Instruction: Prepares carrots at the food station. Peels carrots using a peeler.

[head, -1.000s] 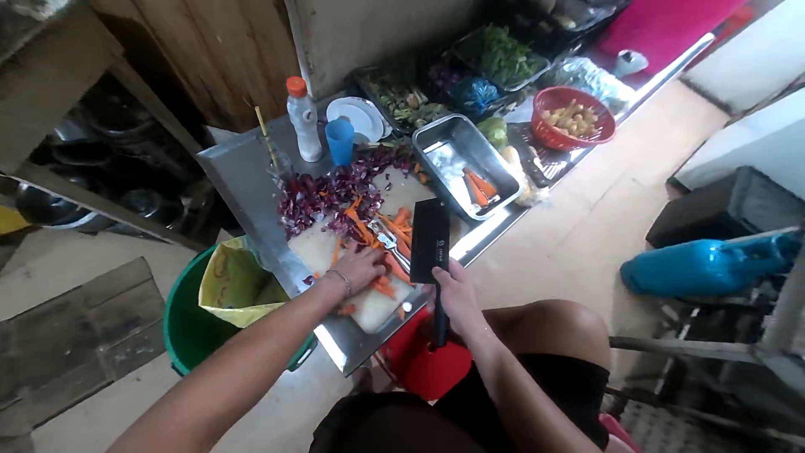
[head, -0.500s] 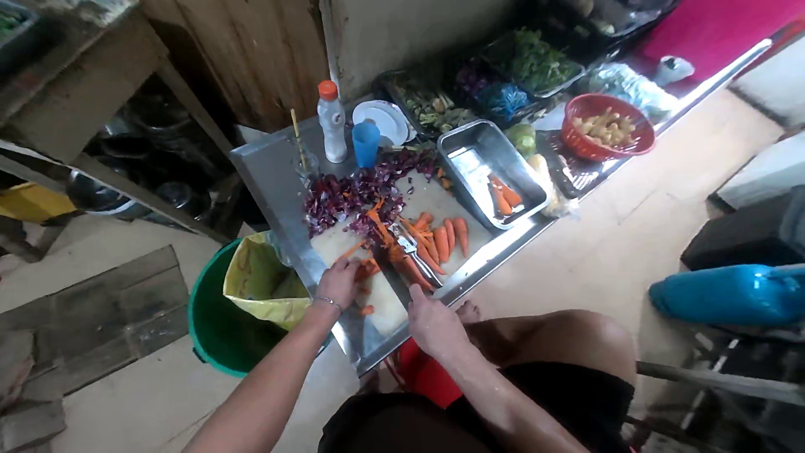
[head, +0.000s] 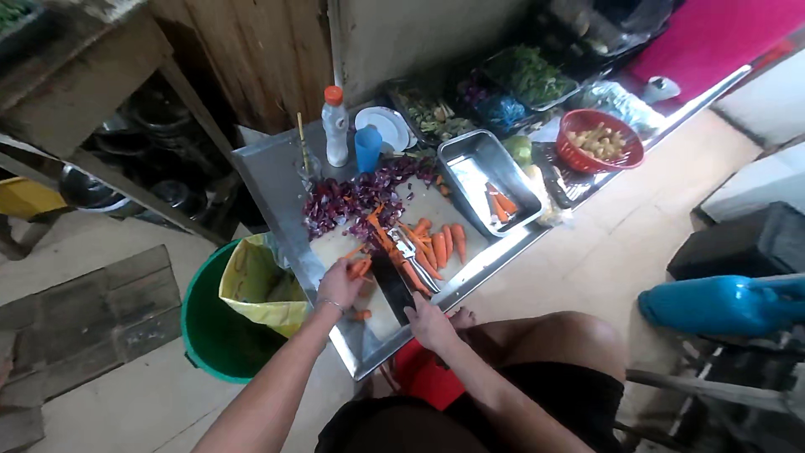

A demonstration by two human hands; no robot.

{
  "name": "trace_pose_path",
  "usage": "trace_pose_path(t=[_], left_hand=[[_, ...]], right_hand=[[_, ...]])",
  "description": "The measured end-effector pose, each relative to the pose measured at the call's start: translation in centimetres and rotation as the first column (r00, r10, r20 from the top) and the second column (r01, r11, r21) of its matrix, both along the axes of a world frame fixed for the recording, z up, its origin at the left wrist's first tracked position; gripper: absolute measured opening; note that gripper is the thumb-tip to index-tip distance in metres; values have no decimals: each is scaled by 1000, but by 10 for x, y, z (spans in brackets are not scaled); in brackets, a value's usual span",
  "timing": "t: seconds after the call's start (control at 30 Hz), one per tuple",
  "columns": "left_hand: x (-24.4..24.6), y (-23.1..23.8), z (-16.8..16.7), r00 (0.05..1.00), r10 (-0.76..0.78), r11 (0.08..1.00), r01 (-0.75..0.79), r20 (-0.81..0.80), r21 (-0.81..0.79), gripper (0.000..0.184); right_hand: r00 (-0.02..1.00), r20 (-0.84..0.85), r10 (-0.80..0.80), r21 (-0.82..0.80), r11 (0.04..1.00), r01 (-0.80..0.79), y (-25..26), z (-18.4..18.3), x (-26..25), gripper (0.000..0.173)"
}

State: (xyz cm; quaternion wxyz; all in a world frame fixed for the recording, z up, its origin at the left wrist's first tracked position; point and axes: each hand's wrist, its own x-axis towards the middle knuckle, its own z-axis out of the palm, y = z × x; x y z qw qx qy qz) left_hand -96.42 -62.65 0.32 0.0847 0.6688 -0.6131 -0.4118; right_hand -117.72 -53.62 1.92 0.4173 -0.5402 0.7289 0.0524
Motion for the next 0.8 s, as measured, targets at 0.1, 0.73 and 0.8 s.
trace_pose_path(t=[0.1, 0.73, 0.8], left_hand=[[1, 4, 5, 755, 418, 909, -346, -505, 234, 45], [11, -10, -14, 671, 536, 839, -489, -513, 237, 34], [14, -14, -21, 702, 536, 840, -500, -469, 211, 36]], right_hand=[[945, 242, -220, 51, 976, 214, 0, -16, -16, 38], [979, -183, 87, -58, 993, -99, 19, 57, 16, 36], [965, -216, 150, -17, 987, -157, 25, 67, 22, 38]])
